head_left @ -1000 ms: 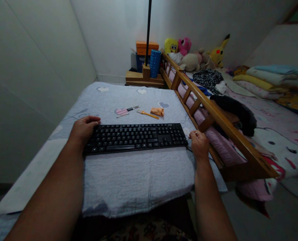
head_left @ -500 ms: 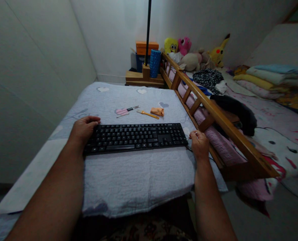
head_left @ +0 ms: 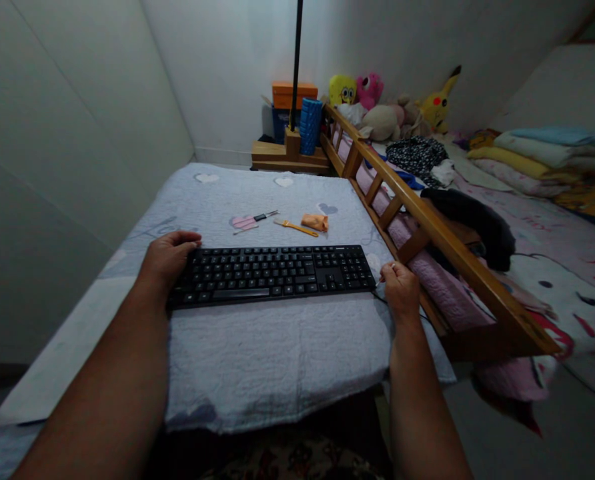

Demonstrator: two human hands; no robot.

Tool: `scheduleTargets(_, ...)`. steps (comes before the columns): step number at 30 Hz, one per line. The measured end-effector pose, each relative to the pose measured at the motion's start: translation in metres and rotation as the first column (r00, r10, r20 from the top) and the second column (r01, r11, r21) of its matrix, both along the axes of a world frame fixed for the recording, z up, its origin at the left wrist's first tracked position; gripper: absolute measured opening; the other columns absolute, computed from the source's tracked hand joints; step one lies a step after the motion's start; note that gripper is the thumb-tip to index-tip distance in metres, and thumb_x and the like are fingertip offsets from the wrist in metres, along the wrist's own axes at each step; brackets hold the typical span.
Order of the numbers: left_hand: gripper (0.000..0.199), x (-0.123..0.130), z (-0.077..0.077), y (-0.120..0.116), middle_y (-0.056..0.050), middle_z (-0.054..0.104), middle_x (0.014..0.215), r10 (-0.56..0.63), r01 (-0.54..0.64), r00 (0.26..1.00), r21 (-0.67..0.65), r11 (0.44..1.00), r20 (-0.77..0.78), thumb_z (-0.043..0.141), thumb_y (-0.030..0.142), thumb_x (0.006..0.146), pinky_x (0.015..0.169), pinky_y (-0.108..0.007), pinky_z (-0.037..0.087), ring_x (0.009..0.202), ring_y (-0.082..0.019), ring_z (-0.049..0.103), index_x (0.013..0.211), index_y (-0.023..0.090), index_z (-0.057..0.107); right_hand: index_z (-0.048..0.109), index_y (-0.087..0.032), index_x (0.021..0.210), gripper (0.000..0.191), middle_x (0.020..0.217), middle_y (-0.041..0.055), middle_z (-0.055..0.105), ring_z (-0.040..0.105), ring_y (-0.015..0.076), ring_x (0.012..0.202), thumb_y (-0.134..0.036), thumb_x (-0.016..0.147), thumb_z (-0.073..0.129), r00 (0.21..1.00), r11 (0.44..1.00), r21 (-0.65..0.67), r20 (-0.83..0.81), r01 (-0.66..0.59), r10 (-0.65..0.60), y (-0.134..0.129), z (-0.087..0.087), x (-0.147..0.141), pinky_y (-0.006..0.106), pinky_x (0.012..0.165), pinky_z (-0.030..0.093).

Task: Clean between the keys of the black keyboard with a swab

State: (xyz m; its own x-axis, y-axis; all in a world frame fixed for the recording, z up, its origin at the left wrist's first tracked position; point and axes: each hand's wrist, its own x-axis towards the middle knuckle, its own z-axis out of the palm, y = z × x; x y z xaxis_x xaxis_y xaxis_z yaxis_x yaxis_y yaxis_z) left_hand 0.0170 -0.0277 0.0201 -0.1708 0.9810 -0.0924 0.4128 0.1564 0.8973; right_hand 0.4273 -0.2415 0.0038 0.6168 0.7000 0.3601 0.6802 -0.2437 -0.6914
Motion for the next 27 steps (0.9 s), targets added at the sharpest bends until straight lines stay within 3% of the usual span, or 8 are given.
scheduleTargets(19,0.03,-0.004,-0.007,0.005,-0.003,0.072,0.09,-0.023,0.023,0.998,0.006,1.0,-0.065,0.068,0.026,0.063,0.09,-0.036,0.047,0.083,-0.021,0.061,0.091,0.018,0.073,0.057,-0.023,0.062,0.031,0.063,0.0013,0.059,0.056,0.0199,0.067,-0.038,0.087,0.046,0.988,0.988,-0.02,-0.015,-0.156,0.156,0.001,0.005,-0.01,0.032,0.067,0.038)
scheduleTargets(27,0.028,-0.003,-0.003,0.002,-0.003,0.072,0.088,-0.013,0.013,0.999,0.012,1.0,-0.047,0.068,0.025,0.063,0.091,-0.036,0.047,0.082,-0.02,0.062,0.09,0.018,0.073,0.056,-0.023,0.061,0.03,0.06,0.001,0.059,0.057,0.02,0.066,-0.038,0.085,0.047,0.996,0.996,-0.022,-0.006,-0.084,0.084,0.0,0.007,-0.008,0.032,0.067,0.038)
